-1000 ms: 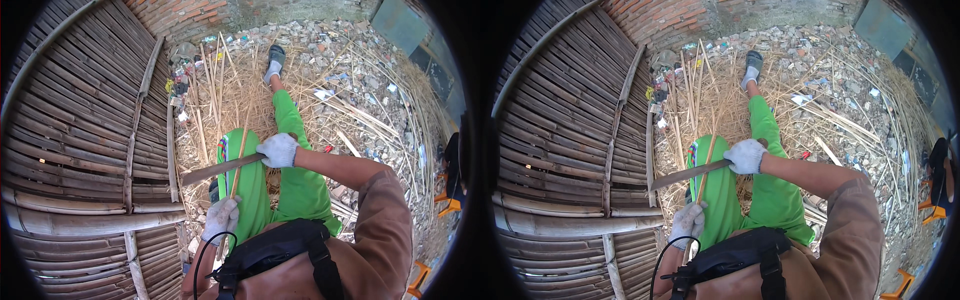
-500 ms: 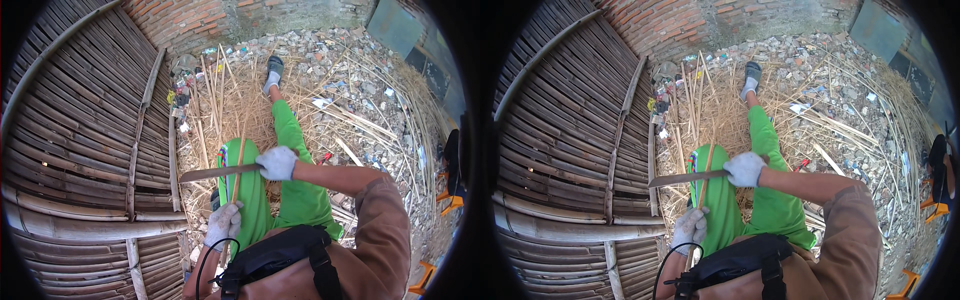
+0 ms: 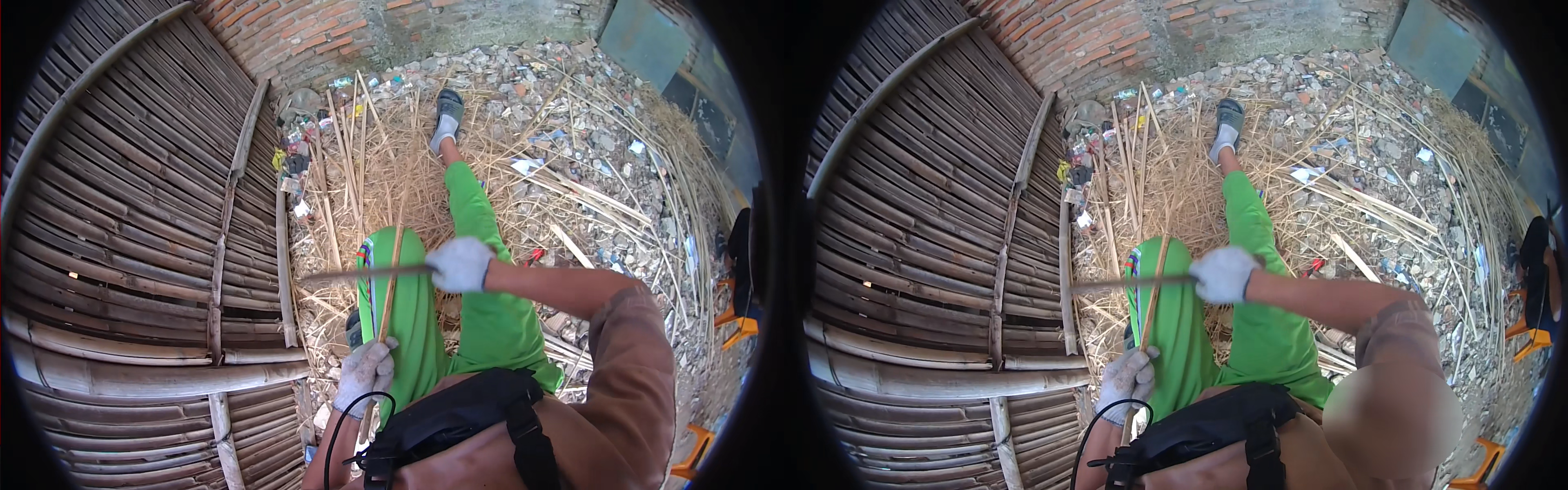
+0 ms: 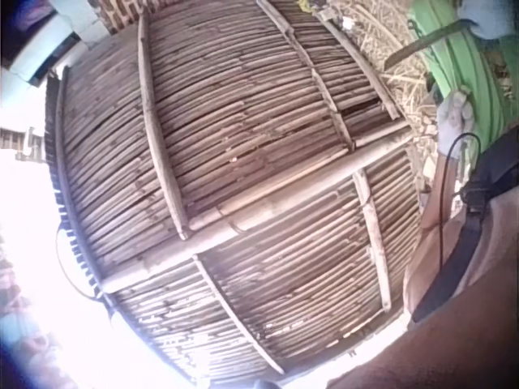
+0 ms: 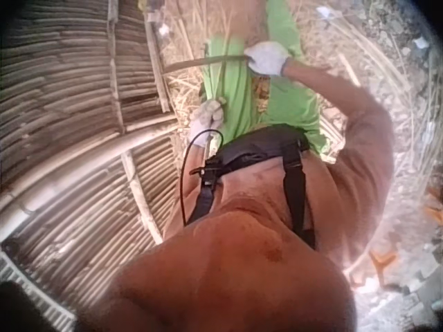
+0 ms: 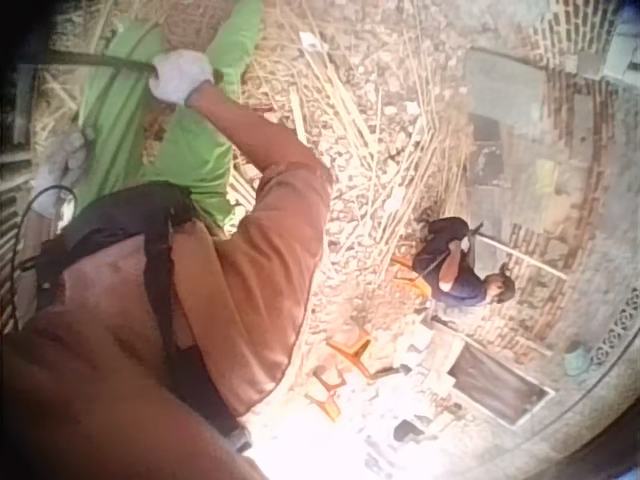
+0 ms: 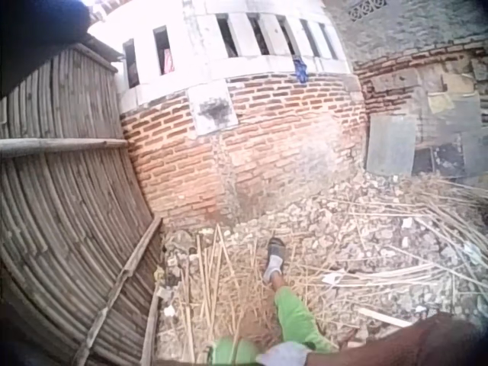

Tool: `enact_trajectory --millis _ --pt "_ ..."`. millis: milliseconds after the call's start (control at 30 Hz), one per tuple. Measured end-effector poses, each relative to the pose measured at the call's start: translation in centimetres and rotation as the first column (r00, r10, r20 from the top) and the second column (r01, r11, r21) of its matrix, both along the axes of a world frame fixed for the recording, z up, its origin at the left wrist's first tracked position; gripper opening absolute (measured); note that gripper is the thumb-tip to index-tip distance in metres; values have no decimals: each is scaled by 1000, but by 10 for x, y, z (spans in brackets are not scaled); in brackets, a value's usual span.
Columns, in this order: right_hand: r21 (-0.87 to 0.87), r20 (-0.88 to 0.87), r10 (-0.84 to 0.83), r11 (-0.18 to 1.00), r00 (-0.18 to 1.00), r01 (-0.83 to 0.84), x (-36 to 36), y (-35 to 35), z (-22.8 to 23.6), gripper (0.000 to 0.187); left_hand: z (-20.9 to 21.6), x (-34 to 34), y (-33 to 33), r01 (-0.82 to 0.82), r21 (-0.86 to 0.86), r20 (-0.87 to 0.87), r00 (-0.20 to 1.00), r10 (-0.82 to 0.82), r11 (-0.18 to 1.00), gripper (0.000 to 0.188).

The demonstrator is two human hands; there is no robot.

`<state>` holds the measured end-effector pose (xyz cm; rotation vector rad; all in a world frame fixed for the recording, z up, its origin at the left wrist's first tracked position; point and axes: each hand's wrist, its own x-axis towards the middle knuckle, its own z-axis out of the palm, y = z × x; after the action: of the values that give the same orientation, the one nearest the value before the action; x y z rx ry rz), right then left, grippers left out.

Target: The person strips layers from a bamboo pole using a large knife, then uses a smaller pair of shears to trim thin bamboo strips.

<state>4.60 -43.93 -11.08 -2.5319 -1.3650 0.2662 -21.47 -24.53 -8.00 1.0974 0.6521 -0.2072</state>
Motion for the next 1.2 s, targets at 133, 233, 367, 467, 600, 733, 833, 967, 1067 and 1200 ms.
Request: enact_trajectory --millis 133,233,367,467,600,733,833,967,1067,1200 --pt "-63 65 41 997 997 -37 -2 -4 -10 27 -8 -21 1 39 2 4 999 -39 999 32" --pt "-16 -27 -262 965 965 261 62 -11 -13 26 -2 -30 3 24 -42 27 999 -23 999 32" --pt "-14 7 -200 980 980 200 59 -4 -8 25 -4 -29 2 58 -36 31 998 -57 998 33" --pt "35 -15 -137 990 990 138 40 -1 -12 24 -5 -22 5 176 99 51 982 -182 979 38" --pt "65 9 -95 993 995 94 22 2 -25 24 2 31 -9 95 78 77 992 -101 992 37" --pt "-25 35 14 1000 999 -13 7 7 1 24 -3 44 1 164 140 32 985 -170 976 31" --pt "-11 35 -185 983 982 185 48 0 -4 25 -4 24 6 198 267 -15 979 -201 943 33" --pt "2 40 -351 936 935 352 84 -15 -14 27 7 7 -3 192 311 -57 981 -184 931 33" --pt "-13 -52 -159 987 986 159 34 1 -2 28 -3 5 -4 168 340 -80 986 -149 926 32" --pt "-31 12 -19 999 1000 20 9 8 -9 27 -20 -5 -4 188 497 -67 982 -179 847 35"
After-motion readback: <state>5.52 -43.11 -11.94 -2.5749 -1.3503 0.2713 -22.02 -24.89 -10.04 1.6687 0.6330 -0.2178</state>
